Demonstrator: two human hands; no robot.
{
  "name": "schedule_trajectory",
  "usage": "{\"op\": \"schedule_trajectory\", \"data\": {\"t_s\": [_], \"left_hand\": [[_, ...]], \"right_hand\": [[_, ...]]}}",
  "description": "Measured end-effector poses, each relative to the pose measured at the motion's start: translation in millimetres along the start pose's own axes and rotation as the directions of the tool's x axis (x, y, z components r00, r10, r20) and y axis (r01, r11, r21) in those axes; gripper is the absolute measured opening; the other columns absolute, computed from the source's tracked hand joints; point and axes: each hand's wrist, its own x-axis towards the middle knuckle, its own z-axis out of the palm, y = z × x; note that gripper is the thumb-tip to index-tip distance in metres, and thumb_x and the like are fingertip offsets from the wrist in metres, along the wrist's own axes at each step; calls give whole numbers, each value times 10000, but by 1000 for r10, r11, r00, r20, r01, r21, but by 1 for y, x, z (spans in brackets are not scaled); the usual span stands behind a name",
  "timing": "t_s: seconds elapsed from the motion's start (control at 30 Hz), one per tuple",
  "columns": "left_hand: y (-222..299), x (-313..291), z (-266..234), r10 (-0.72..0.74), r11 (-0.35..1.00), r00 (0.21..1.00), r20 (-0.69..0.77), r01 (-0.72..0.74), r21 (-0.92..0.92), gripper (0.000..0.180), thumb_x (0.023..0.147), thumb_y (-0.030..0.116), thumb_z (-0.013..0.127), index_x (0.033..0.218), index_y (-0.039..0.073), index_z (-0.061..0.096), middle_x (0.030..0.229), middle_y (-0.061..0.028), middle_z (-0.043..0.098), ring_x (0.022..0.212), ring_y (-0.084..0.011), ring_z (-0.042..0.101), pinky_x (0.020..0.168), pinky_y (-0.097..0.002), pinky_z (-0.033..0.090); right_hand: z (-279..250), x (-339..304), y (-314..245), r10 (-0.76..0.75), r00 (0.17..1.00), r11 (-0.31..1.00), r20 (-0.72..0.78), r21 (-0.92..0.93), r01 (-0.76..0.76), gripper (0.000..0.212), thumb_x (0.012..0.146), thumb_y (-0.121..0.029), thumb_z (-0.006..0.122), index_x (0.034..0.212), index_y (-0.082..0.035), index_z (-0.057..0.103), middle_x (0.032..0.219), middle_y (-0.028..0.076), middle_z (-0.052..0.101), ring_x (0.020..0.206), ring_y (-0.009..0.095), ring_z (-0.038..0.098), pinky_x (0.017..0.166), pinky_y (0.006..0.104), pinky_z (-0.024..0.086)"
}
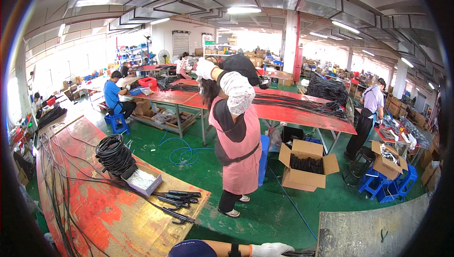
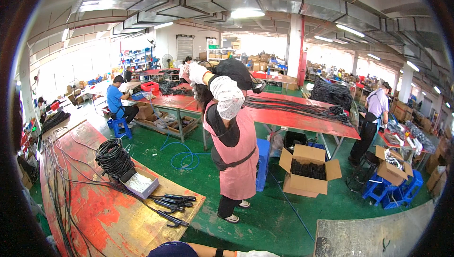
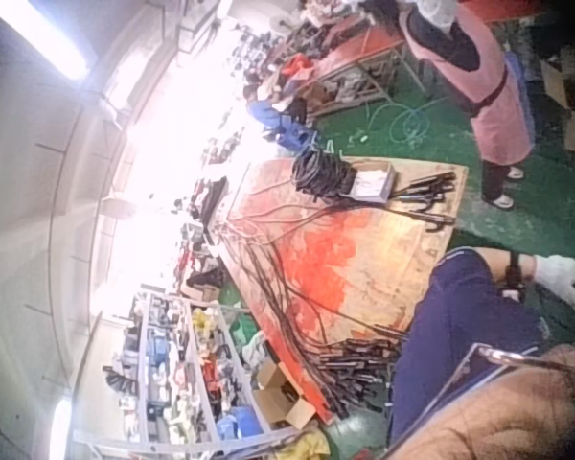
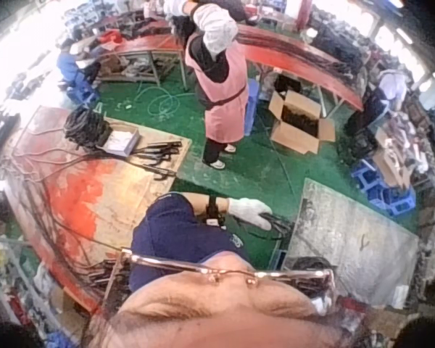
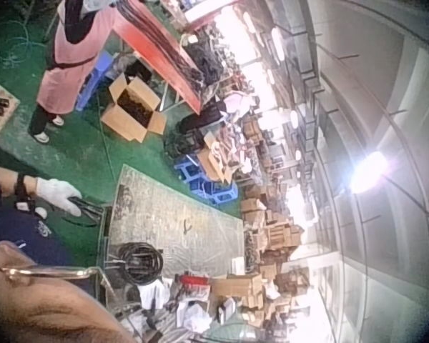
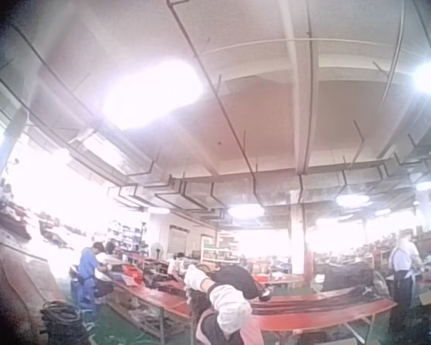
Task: The person is bundling long black electrical cables using zip ties at a factory workbench.
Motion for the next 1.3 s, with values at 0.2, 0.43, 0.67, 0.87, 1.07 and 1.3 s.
{"op": "schedule_trajectory", "data": {"t_s": [0.2, 0.43, 0.67, 0.87, 1.07, 1.3], "left_hand": [[28, -11, -12, -89, 995, 992, 92, 93, -44, 560, 867, 557, 678, 1152, 75, 681, 1105, -206, 699, 1052, -354, 664, 897, -430, 513], [21, -9, -10, -61, 998, 996, 68, 61, -10, 574, 860, 567, 685, 1162, 78, 681, 1113, -207, 697, 1063, -367, 658, 903, -432, 513], [-3, -4, 0, -8, 999, 1000, -12, 8, 35, 561, 854, 568, 696, 1149, 91, 689, 1082, -189, 707, 1027, -350, 675, 878, -423, 523], [-7, 0, 4, -12, 998, 1000, -3, 12, 55, 543, 858, 554, 696, 1150, 95, 690, 1077, -187, 709, 1017, -335, 680, 867, -422, 527], [-2, -2, 4, -11, 1000, 1000, 14, 11, 12, 529, 862, 534, 700, 1153, 92, 690, 1075, -188, 710, 1015, -330, 681, 869, -419, 527], [1, -4, 6, 29, 999, 1000, 8, -29, 38, 510, 872, 514, 699, 1147, 85, 689, 1074, -188, 710, 1015, -329, 677, 873, -421, 523]], "right_hand": [[6, 2, -9, -15, 1000, 998, 3, 64, 15, 426, 959, -302, 606, 1220, 30, 554, 1182, 176, 647, 1073, 269, 603, 920, 324, 490], [19, 11, -25, -45, 999, 989, 12, 145, 42, 401, 954, -285, 614, 1201, 26, 561, 1168, 168, 651, 1055, 263, 606, 907, 324, 492], [34, 23, -43, -80, 997, 970, 22, 230, 73, 375, 950, -268, 622, 1182, 22, 568, 1153, 160, 655, 1038, 258, 609, 893, 324, 495], [44, 26, -55, -96, 995, 951, 19, 296, 86, 354, 946, -254, 628, 1165, 19, 574, 1141, 153, 658, 1023, 253, 612, 881, 324, 497], [54, 27, -67, -106, 994, 928, 17, 360, 93, 333, 942, -240, 635, 1149, 15, 580, 1128, 146, 661, 1008, 248, 614, 869, 324, 500], [66, 30, -84, -123, 992, 895, 16, 434, 104, 308, 938, -223, 642, 1129, 11, 587, 1114, 138, 665, 991, 242, 618, 855, 324, 502]]}}
